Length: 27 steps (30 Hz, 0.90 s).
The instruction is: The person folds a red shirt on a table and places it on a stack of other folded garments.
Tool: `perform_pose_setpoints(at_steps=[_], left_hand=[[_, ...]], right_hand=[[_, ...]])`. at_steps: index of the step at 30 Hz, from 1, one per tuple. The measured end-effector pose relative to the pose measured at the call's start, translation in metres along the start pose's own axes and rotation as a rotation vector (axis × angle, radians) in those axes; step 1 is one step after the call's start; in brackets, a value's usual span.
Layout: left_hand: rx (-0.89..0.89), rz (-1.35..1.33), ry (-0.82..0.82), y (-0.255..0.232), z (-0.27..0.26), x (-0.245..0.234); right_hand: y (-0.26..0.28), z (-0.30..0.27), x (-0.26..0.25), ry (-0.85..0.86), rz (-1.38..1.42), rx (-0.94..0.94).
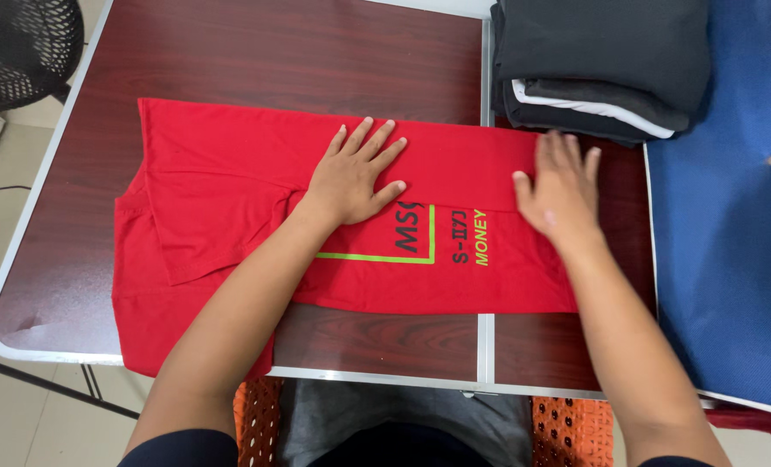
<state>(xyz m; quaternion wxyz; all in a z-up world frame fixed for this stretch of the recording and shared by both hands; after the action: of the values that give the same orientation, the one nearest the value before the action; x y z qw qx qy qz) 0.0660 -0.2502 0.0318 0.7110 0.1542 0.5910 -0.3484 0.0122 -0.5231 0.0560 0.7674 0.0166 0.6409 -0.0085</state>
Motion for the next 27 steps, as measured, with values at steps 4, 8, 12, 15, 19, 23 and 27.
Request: perform_pose_setpoints(at_steps=[4, 8, 12, 15, 19, 23, 27], left_hand=[[-0.003, -0.005, 0.011, 0.0, 0.0, -0.001], [-0.056, -0.02, 0.037, 0.011, -0.003, 0.0], [-0.18, 0.005, 0.056, 0.051, -0.015, -0.006], [-0.299, 0.037, 0.117, 0.085, -0.03, -0.01], [-0.452, 0.069, 0.186, 0.132, -0.054, -0.019], [-0.544, 0.089, 0.099, 0.165, -0.076, -0.035], [-0.62, 0.138, -0.007, 0.19, -0.099, -0.048]], right_hand=[[0.061, 0.005, 0.006, -0.002, 0.269, -0.155], [0.077, 0.014, 0.008, -0.027, 0.305, -0.242], [0.063, 0.009, 0.007, -0.013, 0.291, -0.237], [0.058, 0.009, 0.009, -0.013, 0.283, -0.223], [0.055, 0.009, 0.014, -0.004, 0.279, -0.214], [0.045, 0.011, 0.017, 0.029, 0.253, -0.128], [0.021, 0.01, 0.019, 0.059, 0.21, -0.022]])
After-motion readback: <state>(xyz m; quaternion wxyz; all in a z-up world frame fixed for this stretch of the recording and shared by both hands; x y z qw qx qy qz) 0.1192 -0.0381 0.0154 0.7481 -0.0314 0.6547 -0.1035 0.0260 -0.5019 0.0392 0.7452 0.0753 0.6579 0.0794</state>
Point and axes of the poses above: each hand's wrist, its own z-axis towards the middle knuckle, its own x-axis out of the palm, y = z × x, the point moved 10 cm from there along z, towards the middle knuckle, and after that the axes turned 5 degrees about -y, right-handed, at the moved point
